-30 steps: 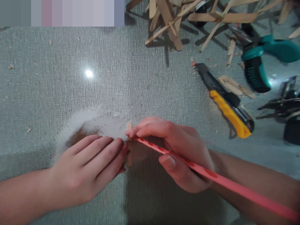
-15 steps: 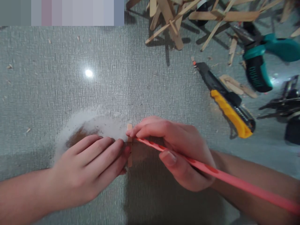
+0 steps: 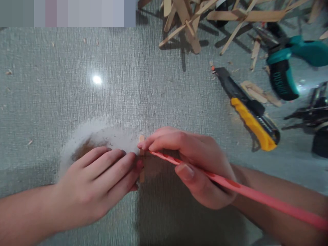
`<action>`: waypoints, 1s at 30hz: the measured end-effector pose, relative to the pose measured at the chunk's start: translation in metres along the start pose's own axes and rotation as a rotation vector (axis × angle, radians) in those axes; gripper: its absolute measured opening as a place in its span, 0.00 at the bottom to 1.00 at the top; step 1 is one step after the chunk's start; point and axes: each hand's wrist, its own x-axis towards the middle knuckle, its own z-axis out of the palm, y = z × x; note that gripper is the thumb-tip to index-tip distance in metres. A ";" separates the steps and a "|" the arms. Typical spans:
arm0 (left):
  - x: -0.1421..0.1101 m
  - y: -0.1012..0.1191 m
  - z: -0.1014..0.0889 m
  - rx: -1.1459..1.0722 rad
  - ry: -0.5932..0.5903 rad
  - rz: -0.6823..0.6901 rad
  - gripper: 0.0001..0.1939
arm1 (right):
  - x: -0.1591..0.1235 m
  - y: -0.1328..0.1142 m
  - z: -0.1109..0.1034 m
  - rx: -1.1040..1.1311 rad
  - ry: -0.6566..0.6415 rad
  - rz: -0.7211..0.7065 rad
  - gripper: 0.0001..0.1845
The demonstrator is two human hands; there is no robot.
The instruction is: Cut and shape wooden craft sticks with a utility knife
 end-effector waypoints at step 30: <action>0.002 -0.001 0.000 0.009 0.010 0.001 0.10 | 0.007 -0.008 0.001 -0.316 0.014 -0.049 0.13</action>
